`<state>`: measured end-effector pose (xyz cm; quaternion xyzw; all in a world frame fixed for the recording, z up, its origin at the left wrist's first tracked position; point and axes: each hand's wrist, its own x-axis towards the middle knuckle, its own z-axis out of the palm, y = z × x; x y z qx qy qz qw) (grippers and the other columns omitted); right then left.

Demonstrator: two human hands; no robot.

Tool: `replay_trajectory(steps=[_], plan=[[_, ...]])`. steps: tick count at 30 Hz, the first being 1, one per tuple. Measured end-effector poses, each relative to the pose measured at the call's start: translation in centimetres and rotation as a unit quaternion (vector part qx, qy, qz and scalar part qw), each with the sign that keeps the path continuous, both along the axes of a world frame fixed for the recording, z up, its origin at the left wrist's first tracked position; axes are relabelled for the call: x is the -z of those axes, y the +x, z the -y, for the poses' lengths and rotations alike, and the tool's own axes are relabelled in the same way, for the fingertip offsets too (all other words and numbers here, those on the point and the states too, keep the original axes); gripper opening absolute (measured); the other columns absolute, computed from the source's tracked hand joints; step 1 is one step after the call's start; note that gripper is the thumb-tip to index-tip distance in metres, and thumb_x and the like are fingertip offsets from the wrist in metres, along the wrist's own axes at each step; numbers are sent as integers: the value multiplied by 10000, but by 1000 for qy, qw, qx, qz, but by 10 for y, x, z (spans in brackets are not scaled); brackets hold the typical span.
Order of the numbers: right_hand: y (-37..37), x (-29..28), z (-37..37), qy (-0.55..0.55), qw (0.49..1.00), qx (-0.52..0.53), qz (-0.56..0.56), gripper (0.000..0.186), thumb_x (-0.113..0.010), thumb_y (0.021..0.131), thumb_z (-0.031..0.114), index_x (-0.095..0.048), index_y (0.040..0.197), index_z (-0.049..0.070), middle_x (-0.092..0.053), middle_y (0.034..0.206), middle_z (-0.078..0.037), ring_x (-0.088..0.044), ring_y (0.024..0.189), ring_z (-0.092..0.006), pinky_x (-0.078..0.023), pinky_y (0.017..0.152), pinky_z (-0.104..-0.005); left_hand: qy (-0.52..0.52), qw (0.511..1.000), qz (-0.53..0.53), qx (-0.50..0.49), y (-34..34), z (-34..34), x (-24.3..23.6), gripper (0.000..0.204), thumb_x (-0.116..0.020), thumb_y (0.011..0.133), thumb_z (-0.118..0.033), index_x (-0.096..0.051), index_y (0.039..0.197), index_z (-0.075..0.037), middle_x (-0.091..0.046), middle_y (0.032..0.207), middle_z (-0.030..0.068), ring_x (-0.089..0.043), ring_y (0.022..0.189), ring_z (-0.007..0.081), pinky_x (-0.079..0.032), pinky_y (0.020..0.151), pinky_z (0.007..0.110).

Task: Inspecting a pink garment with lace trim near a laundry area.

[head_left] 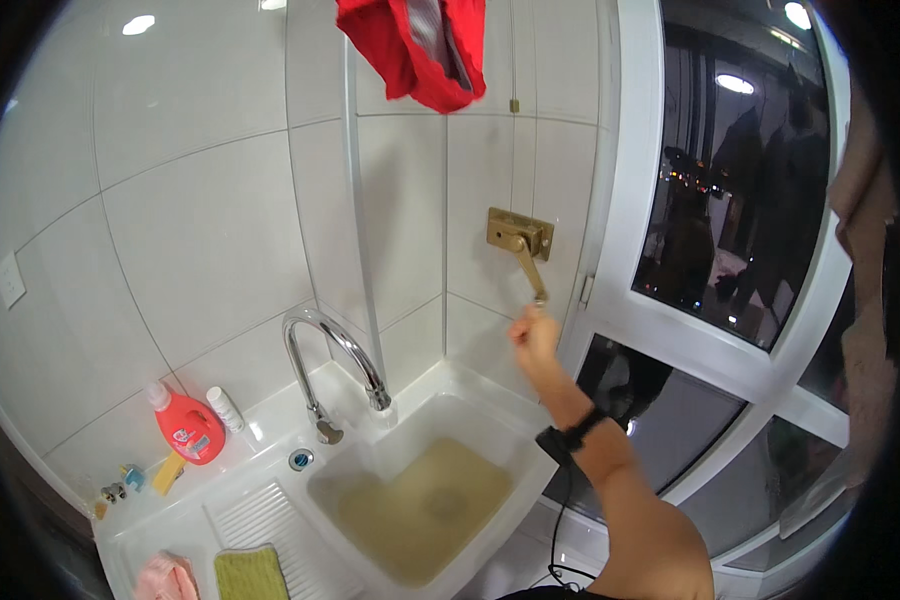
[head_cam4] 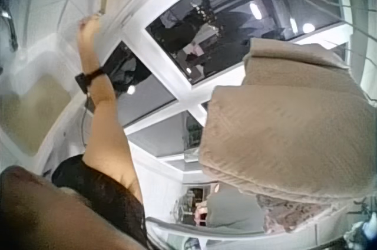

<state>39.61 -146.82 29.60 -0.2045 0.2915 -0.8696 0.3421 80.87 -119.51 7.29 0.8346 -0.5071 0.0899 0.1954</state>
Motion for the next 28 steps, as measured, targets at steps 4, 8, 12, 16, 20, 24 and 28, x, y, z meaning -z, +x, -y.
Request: replay_trajectory(steps=[4, 8, 12, 16, 20, 24, 28], plan=[[-2, -94, -11, -195, 977, -74, 48, 211, -363, 868, 93, -317, 662, 79, -302, 586, -13, -289, 485, -120, -277, 419, -244, -33, 999, 15, 26, 7, -6, -1, 345, -432, 830, -399, -479, 1085, -172, -439, 1206, 26, -410, 1110, 210, -292, 890, 412], [29, -158, 78, -154, 981, -120, -17, 105, -308, 787, -18, -302, 736, 73, -326, 593, -46, -333, 476, -166, -304, 416, -278, -43, 999, 1, 19, 4, -4, 0, 368, -456, 808, -405, -480, 1091, -171, -450, 1190, 23, -410, 1111, 209, -292, 893, 413], [32, -92, 166, 56, 988, -138, 33, 57, -328, 775, -5, -317, 770, 50, -371, 549, -82, -368, 417, -180, -314, 350, -302, -31, 999, -7, 10, 5, -1, 3, 361, -444, 813, -396, -481, 1086, -163, -458, 1175, 27, -417, 1104, 212, -301, 886, 414], [44, 21, 127, 165, 977, 99, -91, 126, -380, 771, 21, -321, 879, 48, -426, 539, -93, -420, 368, -181, -357, 286, -302, -3, 1000, 15, 12, 9, -2, 7, 366, -434, 816, -399, -480, 1081, -150, -458, 1177, 38, -423, 1097, 216, -306, 880, 415], [15, 48, 38, 217, 947, 130, -198, 68, -420, 782, 62, -359, 797, 38, -429, 531, -69, -427, 369, -159, -373, 303, -287, -39, 999, 18, 20, 5, -12, 7, 359, -427, 822, -402, -489, 1060, -140, -445, 1193, 50, -414, 1104, 221, -304, 879, 424], [22, 20, -3, 189, 945, 74, -258, 100, -461, 790, 110, -403, 730, 55, -450, 512, -56, -445, 383, -142, -400, 339, -285, -5, 999, -5, 45, 8, -19, 2, 358, -425, 828, -394, -498, 1056, -128, -430, 1213, 64, -386, 1129, 240, -298, 882, 436], [11, 27, 27, 155, 938, -114, -289, 237, -530, 783, 191, -430, 913, 20, -530, 529, -91, -478, 367, -171, -384, 318, -317, 56, 993, -66, 82, 27, -11, 46, 535, -468, 801, -439, -405, 1214, -105, -387, 1258, 101, -306, 1177, 317, -244, 929, 447]])
